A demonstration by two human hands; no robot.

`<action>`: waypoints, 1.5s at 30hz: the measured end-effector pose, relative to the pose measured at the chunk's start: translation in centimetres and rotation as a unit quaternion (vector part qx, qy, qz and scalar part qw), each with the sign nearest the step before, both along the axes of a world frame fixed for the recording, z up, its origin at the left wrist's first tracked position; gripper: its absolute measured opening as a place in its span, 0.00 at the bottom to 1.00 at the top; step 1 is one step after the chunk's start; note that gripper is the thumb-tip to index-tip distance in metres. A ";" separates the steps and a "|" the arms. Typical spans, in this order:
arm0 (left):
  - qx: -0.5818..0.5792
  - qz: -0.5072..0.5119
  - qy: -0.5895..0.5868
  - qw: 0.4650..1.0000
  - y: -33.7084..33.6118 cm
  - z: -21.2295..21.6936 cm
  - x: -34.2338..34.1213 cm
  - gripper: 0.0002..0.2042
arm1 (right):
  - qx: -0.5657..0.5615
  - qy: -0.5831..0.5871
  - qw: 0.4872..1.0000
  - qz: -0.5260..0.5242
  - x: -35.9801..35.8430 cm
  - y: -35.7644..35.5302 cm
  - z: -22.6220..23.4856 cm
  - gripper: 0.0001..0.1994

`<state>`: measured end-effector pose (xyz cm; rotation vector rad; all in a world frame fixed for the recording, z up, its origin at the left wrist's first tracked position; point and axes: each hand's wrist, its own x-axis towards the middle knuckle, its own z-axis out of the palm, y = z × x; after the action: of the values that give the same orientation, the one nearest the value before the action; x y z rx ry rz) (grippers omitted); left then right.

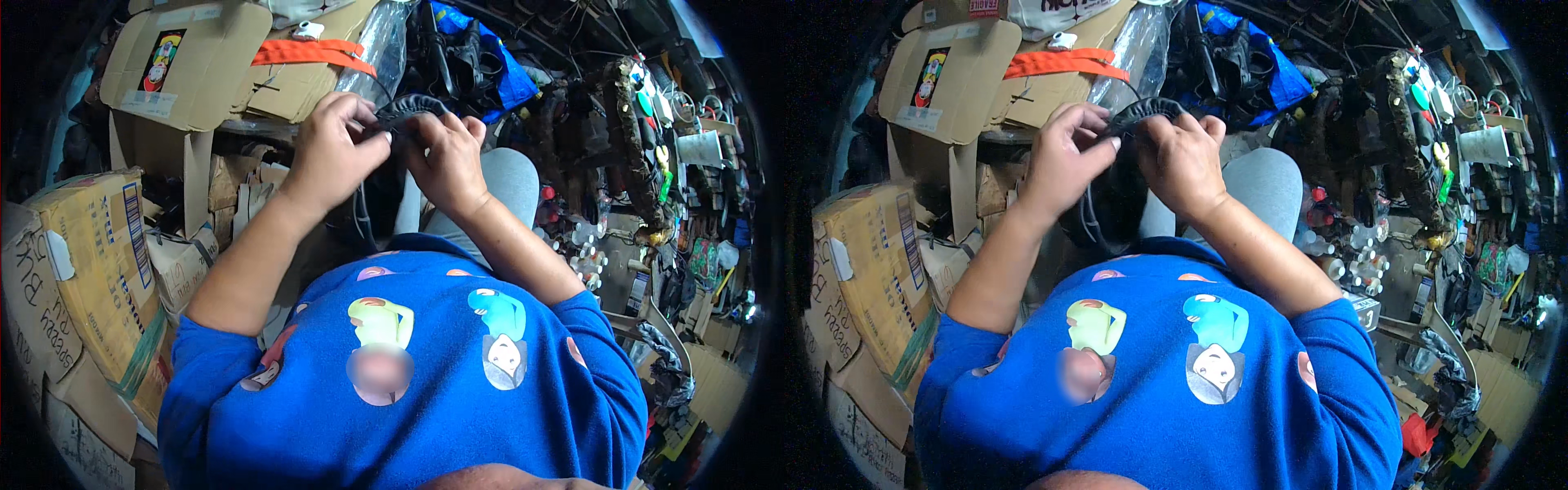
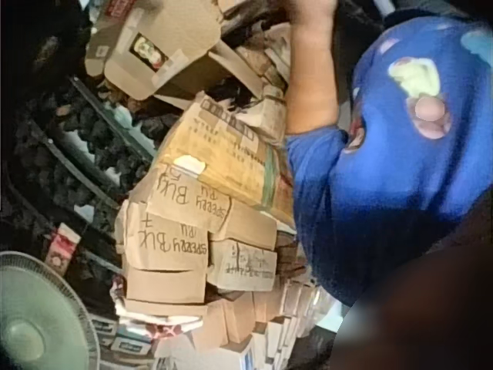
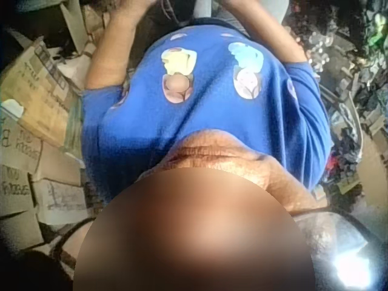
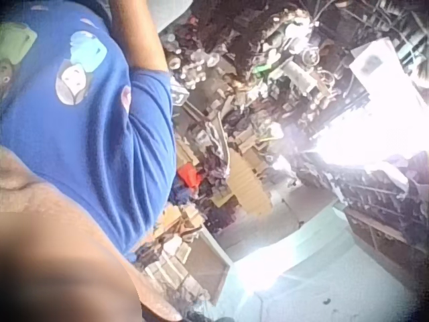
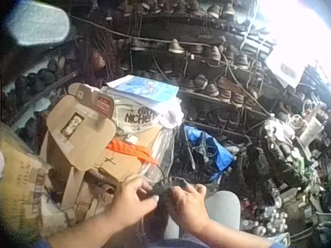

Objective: Manually sewing or stitching a leather shoe component.

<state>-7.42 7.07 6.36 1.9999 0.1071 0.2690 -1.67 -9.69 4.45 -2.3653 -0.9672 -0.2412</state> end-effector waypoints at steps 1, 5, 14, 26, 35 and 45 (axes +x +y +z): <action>0.033 0.003 -0.052 0.998 -0.6 0.7 -0.4 0.10 | -0.006 0.002 1.000 -0.008 -0.2 -0.2 0.5 0.06; 0.110 0.019 -0.168 0.979 -1.7 1.7 -1.3 0.21 | 0.115 0.196 0.974 -0.004 -0.9 -0.6 0.2 0.04; 0.115 0.001 -0.171 0.979 -1.6 0.8 -2.1 0.20 | 0.229 0.340 0.910 0.053 -1.0 -1.3 -1.3 0.14; 0.139 0.004 -0.210 0.968 -1.4 0.8 -2.6 0.14 | 0.288 0.403 0.865 0.082 -0.7 -1.2 -2.2 0.08; 0.160 -0.025 -0.203 0.966 -2.1 1.8 -3.1 0.15 | 0.280 0.285 0.910 0.112 -0.4 -1.8 -2.0 0.10; 0.180 -0.023 -0.191 0.965 -2.5 1.5 -3.0 0.17 | 0.180 0.209 0.953 0.124 0.4 -2.7 -0.9 0.13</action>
<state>-10.47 4.53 7.83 2.2643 -0.2500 0.6783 -1.31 -12.36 3.57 -1.8382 -0.9084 0.1639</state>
